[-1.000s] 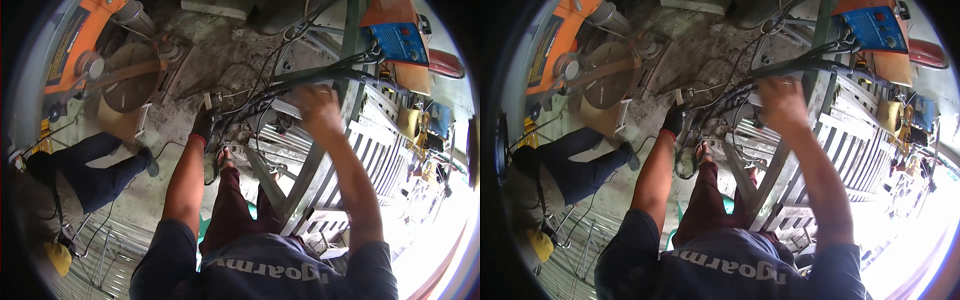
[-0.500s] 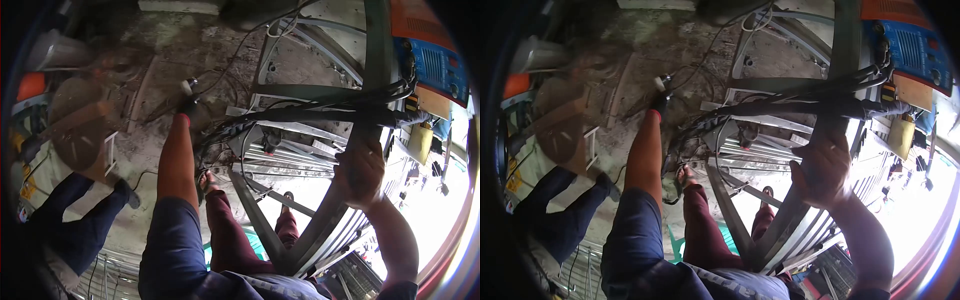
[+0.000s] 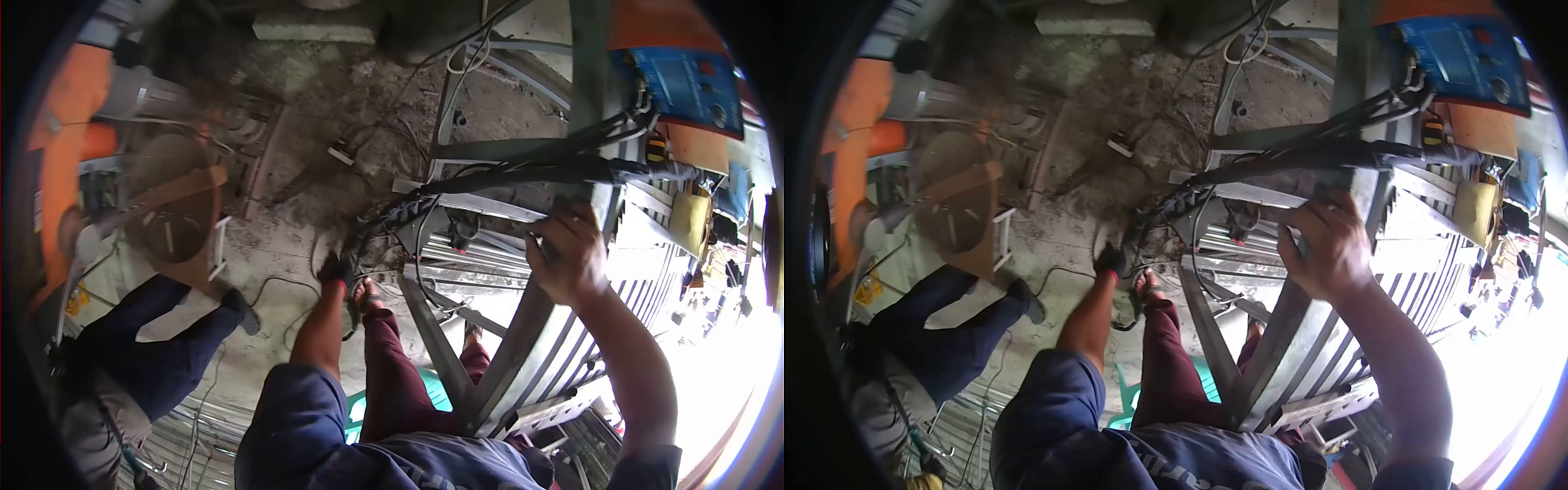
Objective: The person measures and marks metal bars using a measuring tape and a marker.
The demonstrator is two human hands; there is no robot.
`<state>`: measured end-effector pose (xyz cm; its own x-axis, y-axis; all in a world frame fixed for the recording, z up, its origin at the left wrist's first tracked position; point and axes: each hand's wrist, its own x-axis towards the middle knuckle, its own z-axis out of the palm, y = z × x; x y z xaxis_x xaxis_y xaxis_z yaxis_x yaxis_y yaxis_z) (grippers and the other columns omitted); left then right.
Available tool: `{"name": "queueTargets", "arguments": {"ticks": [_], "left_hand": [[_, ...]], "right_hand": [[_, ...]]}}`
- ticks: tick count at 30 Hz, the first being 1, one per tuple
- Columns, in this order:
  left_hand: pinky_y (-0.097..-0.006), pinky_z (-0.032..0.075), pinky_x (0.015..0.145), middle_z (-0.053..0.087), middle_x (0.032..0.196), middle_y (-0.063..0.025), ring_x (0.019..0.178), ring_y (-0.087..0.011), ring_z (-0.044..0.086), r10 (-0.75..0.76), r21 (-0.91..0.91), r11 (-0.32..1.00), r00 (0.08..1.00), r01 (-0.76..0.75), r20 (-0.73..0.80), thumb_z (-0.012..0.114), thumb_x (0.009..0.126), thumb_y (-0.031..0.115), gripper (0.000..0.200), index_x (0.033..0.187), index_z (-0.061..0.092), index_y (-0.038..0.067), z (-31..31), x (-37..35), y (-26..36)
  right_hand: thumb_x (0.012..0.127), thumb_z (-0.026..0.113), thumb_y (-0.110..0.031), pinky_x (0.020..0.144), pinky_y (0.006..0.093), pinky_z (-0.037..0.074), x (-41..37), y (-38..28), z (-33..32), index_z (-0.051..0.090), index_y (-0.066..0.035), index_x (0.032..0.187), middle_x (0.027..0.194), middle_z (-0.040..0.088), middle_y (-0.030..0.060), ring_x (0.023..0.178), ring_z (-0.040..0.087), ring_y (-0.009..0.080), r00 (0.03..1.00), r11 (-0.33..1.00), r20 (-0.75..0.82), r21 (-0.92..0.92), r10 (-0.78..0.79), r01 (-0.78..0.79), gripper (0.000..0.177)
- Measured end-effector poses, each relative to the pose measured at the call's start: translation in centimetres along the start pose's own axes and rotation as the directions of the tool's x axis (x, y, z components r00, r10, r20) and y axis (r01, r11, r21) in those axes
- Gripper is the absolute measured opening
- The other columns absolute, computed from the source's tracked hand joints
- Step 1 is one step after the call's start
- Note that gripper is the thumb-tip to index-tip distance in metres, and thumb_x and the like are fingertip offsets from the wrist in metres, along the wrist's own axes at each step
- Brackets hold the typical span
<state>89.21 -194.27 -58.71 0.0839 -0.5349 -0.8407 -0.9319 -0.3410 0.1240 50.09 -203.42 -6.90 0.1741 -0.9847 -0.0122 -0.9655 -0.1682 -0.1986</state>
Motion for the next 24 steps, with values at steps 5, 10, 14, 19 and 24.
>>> {"name": "queueTargets", "arguments": {"ticks": [5, 10, 14, 19, 24], "left_hand": [[-0.0642, 0.044, 0.117, 0.063, 0.155, -0.0248, 0.144, -0.0439, 0.059, 0.194, -0.055, 0.981, 0.966, -0.187, 0.172, 0.045, 0.103, 0.071, 0.088, 0.164, 0.046, 0.007, 0.6, -16.3, -9.7], [-0.0627, 0.037, 0.124, 0.055, 0.165, -0.0221, 0.152, -0.0429, 0.052, 0.237, 0.115, 0.963, 0.969, -0.245, 0.074, 0.038, 0.107, 0.07, 0.089, 0.17, 0.041, 0.006, -7.2, -30.6, -7.5], [-0.0622, 0.043, 0.119, 0.06, 0.158, -0.0265, 0.143, -0.0432, 0.06, 0.463, -0.045, 0.868, 0.838, -0.495, -0.289, 0.062, 0.101, 0.057, 0.078, 0.16, 0.055, 0.007, -15.1, -31.5, -2.6], [-0.061, 0.052, 0.103, 0.067, 0.138, -0.0345, 0.124, -0.0533, 0.065, 0.779, 0.346, 0.437, 0.157, -0.83, -0.607, 0.077, 0.098, 0.036, 0.075, 0.156, 0.053, -0.004, -35.1, -35.3, 15.6], [-0.0607, 0.044, 0.117, 0.058, 0.152, -0.0331, 0.137, -0.0531, 0.057, 0.882, 0.807, 0.226, -0.238, -0.545, -0.407, 0.07, 0.1, 0.043, 0.081, 0.161, 0.046, -0.003, -56.1, -48.4, 38.7]], "right_hand": [[0.096, 0.074, -0.032, 0.111, 0.0454, 0.05, -0.9, -0.1, -0.3, 0.078, -0.01, 0.107, 0.114, 0.08, 0.011, 0.112, 0.072, 0.0285, 0.986, 0.994, 0.132, -0.057, 0.104, -0.097, 0.025], [0.103, 0.063, -0.05, 0.116, 0.0454, 0.048, -1.9, 0.1, 0.9, 0.077, -0.011, 0.12, 0.124, 0.079, 0.0109, 0.127, 0.065, 0.0329, 0.966, 0.988, 0.211, -0.076, 0.149, -0.136, 0.045], [0.103, 0.065, -0.05, 0.114, 0.046, 0.05, -4.5, -2.7, -0.1, 0.078, -0.011, 0.119, 0.118, 0.078, 0.0108, 0.127, 0.065, 0.0328, 0.976, 0.985, 0.137, 0.006, 0.169, -0.171, 0.044], [0.102, 0.065, -0.05, 0.116, 0.0456, 0.047, -9.9, -5.3, 1.3, 0.077, -0.009, 0.118, 0.114, 0.079, 0.0117, 0.12, 0.07, 0.0325, 0.994, 0.994, 0.077, 0.071, 0.079, -0.084, 0.046], [0.098, 0.069, -0.04, 0.115, 0.0445, 0.048, -12.3, -5.5, 0.3, 0.077, -0.008, 0.113, 0.118, 0.077, 0.0131, 0.126, 0.067, 0.0303, 0.994, 0.984, 0.105, 0.177, -0.044, 0.025, 0.036]]}}
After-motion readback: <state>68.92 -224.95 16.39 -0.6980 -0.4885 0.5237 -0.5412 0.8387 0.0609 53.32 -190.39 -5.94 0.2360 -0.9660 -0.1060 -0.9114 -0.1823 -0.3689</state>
